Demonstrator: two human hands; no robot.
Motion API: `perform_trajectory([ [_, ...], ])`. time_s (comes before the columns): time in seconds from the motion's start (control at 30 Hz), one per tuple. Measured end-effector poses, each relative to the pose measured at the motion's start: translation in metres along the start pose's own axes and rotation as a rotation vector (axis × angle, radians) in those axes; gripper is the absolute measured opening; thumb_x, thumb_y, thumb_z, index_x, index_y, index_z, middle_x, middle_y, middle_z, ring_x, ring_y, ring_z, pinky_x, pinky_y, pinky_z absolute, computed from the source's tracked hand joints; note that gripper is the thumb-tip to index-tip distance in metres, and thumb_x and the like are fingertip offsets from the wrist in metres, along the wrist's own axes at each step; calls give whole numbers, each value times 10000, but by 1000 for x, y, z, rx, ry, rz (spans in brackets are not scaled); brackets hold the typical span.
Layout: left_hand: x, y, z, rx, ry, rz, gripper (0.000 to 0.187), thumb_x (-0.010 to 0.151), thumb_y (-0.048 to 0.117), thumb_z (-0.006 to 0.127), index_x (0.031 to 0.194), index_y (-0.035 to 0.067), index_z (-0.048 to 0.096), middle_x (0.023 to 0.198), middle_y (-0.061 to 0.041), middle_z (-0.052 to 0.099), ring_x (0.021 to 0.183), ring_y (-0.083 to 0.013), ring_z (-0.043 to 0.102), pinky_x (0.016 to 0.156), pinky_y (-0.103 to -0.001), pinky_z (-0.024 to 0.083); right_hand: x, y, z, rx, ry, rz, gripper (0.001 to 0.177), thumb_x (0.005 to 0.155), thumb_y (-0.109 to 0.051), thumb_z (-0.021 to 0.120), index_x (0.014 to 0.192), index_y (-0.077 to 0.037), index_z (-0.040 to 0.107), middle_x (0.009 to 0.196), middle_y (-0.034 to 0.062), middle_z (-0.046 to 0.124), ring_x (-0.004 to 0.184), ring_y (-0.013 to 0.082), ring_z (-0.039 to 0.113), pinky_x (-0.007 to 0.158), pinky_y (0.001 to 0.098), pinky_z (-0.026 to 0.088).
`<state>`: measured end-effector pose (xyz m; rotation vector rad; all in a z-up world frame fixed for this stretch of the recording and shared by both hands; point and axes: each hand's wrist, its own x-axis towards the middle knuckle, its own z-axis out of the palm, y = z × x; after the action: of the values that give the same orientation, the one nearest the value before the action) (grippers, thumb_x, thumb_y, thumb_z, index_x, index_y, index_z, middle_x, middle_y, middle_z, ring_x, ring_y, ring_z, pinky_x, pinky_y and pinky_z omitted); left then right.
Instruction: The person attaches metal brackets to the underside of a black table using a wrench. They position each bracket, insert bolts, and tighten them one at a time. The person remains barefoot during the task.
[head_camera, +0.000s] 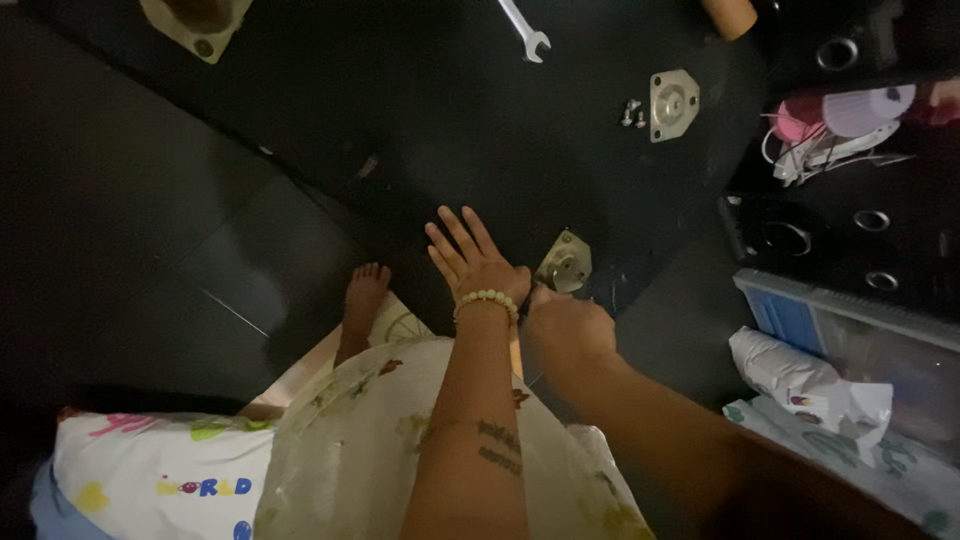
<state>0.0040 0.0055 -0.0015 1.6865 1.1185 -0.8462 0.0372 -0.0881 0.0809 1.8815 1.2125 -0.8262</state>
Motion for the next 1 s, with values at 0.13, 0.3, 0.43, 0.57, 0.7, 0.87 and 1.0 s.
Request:
perform_trajectory([
  [0.13,-5,-2,-3,25,55,36,1168,896,475,605,1541,25,-259,1592,-246,-362,1450,-468,-341,1203,-563,-149,-3,-6,-18,126,-85,98,374,930,-209,676,1152,59,539,958,180,730,832,247,750,624,347,600],
  [0.3,-7,-1,-2,18,63,37,1167,892,479,608,1552,31,-243,1603,-248,-338,1463,-464,-315,1212,-554,-136,-8,-15,-31,153,-228,183,488,878,-214,735,1181,79,488,993,208,722,869,251,756,672,334,629],
  [0.43,-7,3,-6,63,46,11,1160,898,490,605,1557,22,-229,1610,-257,-322,1463,-476,-305,1210,-564,-121,-10,-16,-21,364,-131,294,400,937,-226,647,1176,58,498,1006,227,717,889,296,745,709,379,614],
  [0.57,-9,2,-4,59,69,10,1154,899,465,609,1557,22,-230,1604,-263,-330,1451,-488,-317,1202,-568,-129,-16,-18,-4,620,-154,440,329,996,-238,560,1171,36,507,1019,246,712,910,341,733,746,423,599],
  [0.7,-4,2,0,60,44,2,1166,895,492,598,1544,8,-242,1585,-273,-354,1442,-493,-332,1204,-583,-138,-3,-6,-8,724,-247,455,329,1025,-284,533,1139,23,562,1039,240,708,937,357,724,783,442,593],
  [0.87,-4,-1,6,56,139,35,1191,878,471,632,1551,-23,-218,1583,-304,-334,1439,-517,-320,1201,-599,-133,11,37,-26,561,-33,322,207,916,-179,633,1041,-34,712,1040,202,714,963,358,711,800,454,587],
  [1.0,1,-3,11,23,154,45,1205,860,483,641,1537,-11,-225,1577,-293,-339,1435,-506,-331,1193,-597,-138,19,45,-25,477,22,281,213,859,-177,701,980,-3,710,984,209,712,894,345,728,738,447,612],
])
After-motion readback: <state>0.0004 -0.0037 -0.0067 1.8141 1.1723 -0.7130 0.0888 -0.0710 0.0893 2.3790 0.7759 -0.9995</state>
